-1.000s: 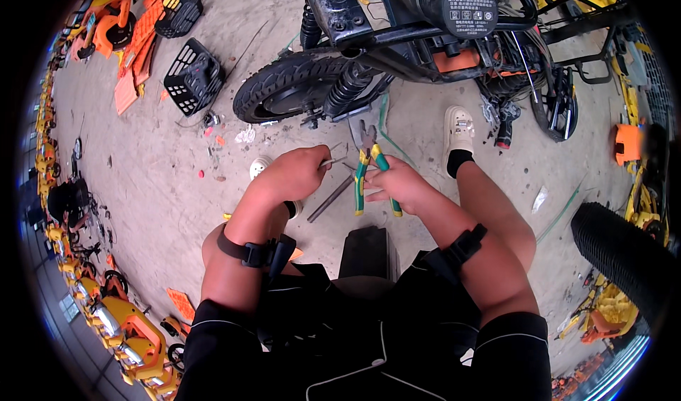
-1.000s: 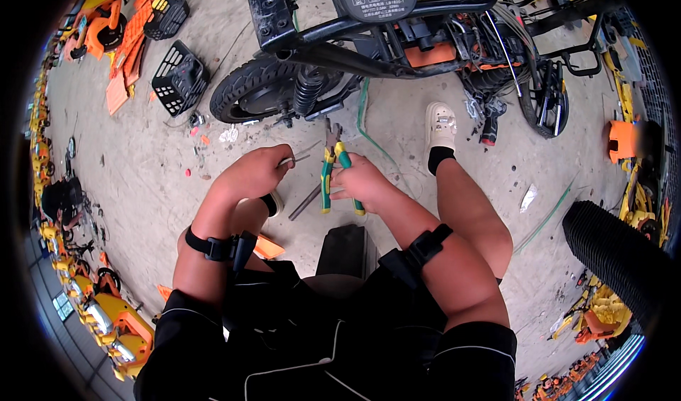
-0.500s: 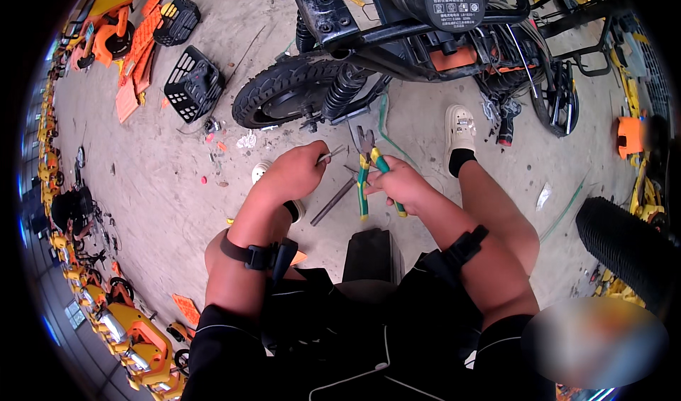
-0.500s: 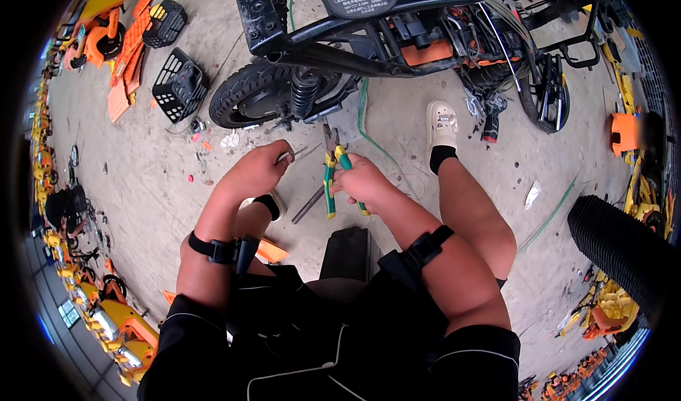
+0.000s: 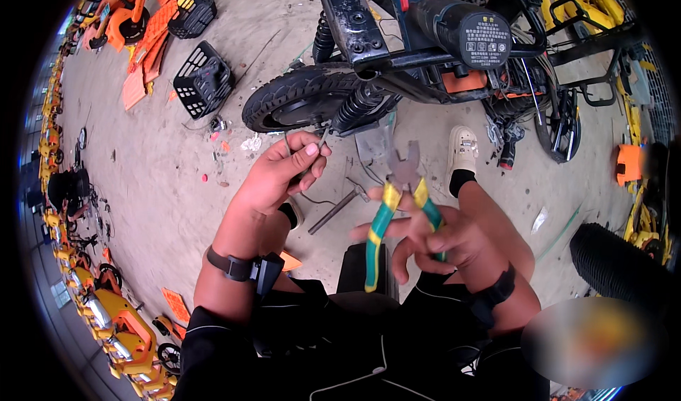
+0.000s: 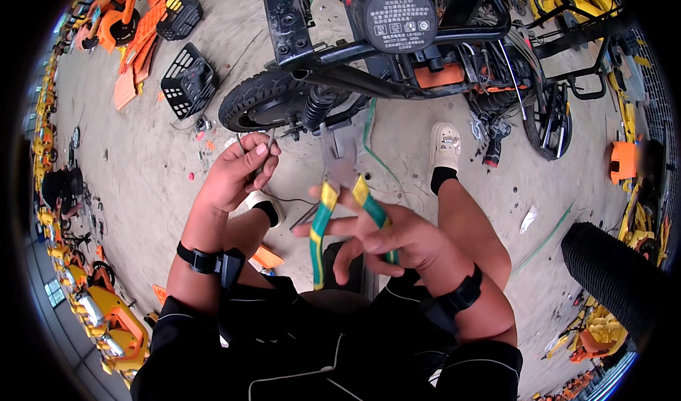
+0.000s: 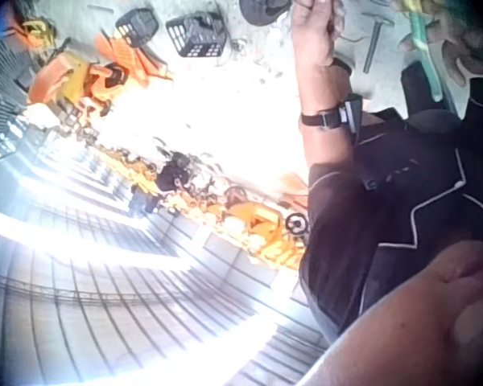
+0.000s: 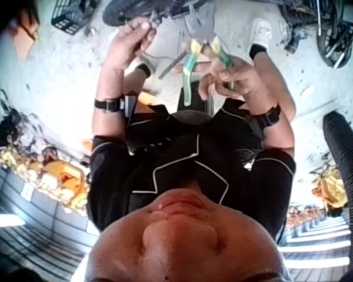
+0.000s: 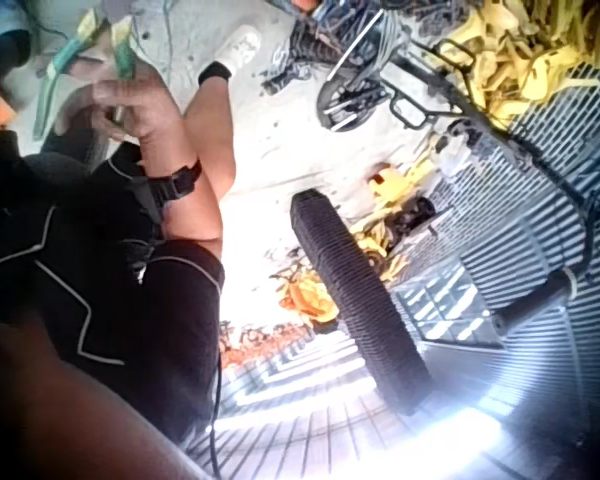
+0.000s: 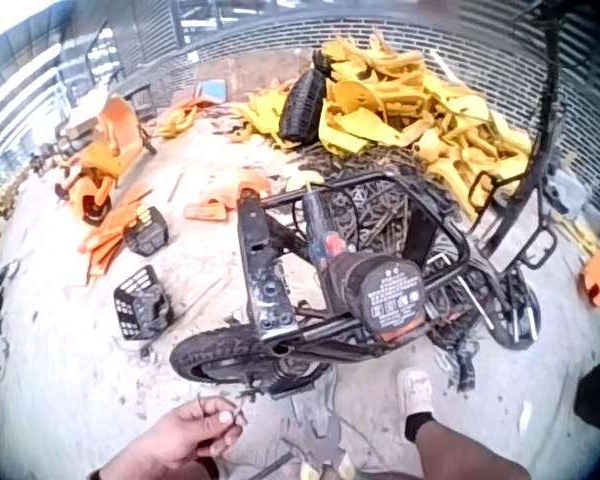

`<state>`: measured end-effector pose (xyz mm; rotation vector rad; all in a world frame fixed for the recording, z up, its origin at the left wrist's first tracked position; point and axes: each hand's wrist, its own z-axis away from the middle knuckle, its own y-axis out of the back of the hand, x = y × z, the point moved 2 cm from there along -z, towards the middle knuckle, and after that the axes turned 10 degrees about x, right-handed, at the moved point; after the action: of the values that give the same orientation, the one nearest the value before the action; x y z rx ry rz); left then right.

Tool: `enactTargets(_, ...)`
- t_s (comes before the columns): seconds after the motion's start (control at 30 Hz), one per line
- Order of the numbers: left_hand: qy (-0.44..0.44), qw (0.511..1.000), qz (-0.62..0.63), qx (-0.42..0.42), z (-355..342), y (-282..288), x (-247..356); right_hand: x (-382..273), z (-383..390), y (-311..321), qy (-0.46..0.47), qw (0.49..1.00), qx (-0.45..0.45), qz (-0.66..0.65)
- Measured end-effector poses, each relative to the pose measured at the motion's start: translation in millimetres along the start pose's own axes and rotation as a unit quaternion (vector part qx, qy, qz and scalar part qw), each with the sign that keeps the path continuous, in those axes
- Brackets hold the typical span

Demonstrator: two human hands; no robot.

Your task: The person repairs a motorcycle by using a hammer to tap a metal rod into the rear suspension assembly and then using pliers to manipulate a wire near the rear wheel.

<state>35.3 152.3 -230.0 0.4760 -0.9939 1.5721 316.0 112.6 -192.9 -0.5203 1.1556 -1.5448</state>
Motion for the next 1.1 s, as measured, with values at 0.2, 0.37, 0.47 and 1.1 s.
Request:
enactTargets(0.2, -0.029, 0.999, 0.035, 0.003, -1, 3, -1, 19, -43, -2, -0.061, 0.993, -0.074, 0.065)
enactTargets(0.37, -0.049, 0.997, 0.031, 0.059, -2, 6, -3, 15, -55, 4, -0.002, 0.990, 0.026, 0.140)
enactTargets(0.47, -0.058, 0.996, 0.019, 0.059, -4, 11, -3, 13, -62, -2, 0.038, 0.975, 0.127, 0.178)
enactTargets(1.1, -0.042, 0.970, -0.236, 0.043, -18, -6, -6, 20, -67, 23, 0.235, 0.677, 0.300, 0.630)
